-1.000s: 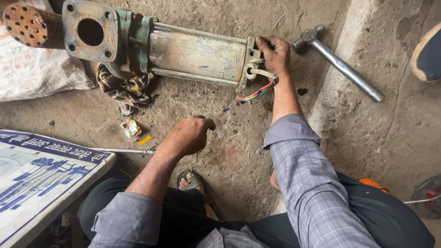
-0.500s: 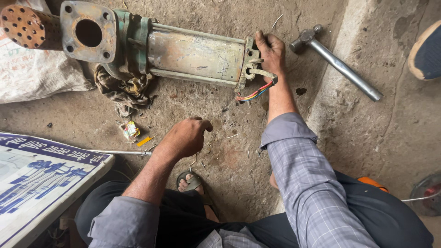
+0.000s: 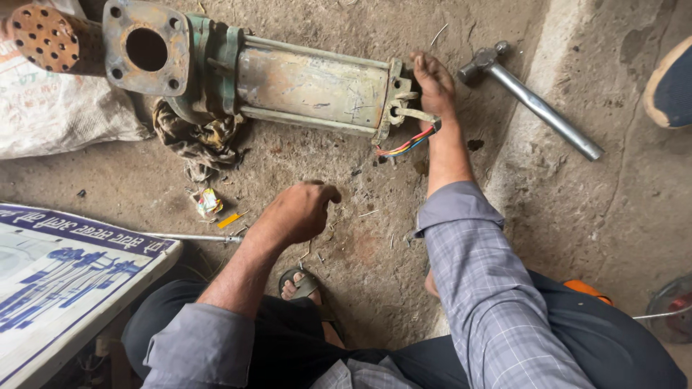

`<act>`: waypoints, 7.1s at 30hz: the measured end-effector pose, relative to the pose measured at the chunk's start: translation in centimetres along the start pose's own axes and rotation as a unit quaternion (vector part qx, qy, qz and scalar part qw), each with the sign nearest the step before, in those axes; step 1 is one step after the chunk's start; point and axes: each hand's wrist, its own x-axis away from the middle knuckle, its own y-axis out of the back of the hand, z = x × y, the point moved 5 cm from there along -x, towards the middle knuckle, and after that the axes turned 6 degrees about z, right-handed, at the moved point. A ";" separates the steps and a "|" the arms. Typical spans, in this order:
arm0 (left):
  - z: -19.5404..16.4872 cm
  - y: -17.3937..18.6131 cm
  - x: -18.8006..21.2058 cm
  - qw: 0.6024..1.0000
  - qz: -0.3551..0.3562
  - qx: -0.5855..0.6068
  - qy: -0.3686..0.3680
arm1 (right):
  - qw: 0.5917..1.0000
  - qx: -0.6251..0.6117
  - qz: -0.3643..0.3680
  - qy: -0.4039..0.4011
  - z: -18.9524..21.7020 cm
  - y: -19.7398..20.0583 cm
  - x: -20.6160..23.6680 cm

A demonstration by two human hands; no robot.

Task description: The person sits on the ground repairing a water pump motor assembly. They hammer the end cap of the pump body, handle its electrical wires, reposition the pump, and use a wrench to work on bolts at the pump's end flange.

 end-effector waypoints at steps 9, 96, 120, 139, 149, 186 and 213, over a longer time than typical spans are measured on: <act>1.7 1.8 -3.9 0.946 -0.009 0.323 0.006 | 0.604 0.785 -0.108 -0.083 8.0 8.9 4.8; -8.4 10.3 -26.3 0.979 0.035 -0.195 -0.058 | 0.876 0.468 -0.112 -0.013 0.7 1.7 18.4; -8.4 11.1 -24.4 0.984 -0.028 -0.147 -0.096 | 0.876 0.409 -0.218 -0.135 -5.5 -1.8 25.4; -9.2 9.5 -24.9 0.946 -0.019 -0.308 -0.100 | 0.813 0.550 0.050 -0.186 -6.5 -4.9 30.1; -8.6 10.1 -23.4 0.971 -0.053 -0.217 -0.087 | 0.906 0.418 -0.052 0.029 -2.1 -6.9 23.7; 0.6 0.1 -8.7 0.706 0.008 0.707 0.043 | 0.896 0.400 -0.029 0.189 9.2 -10.2 20.3; -0.3 4.4 -4.9 0.762 -0.107 0.638 -0.027 | 0.959 -0.011 -0.150 -0.239 -0.9 -3.6 14.4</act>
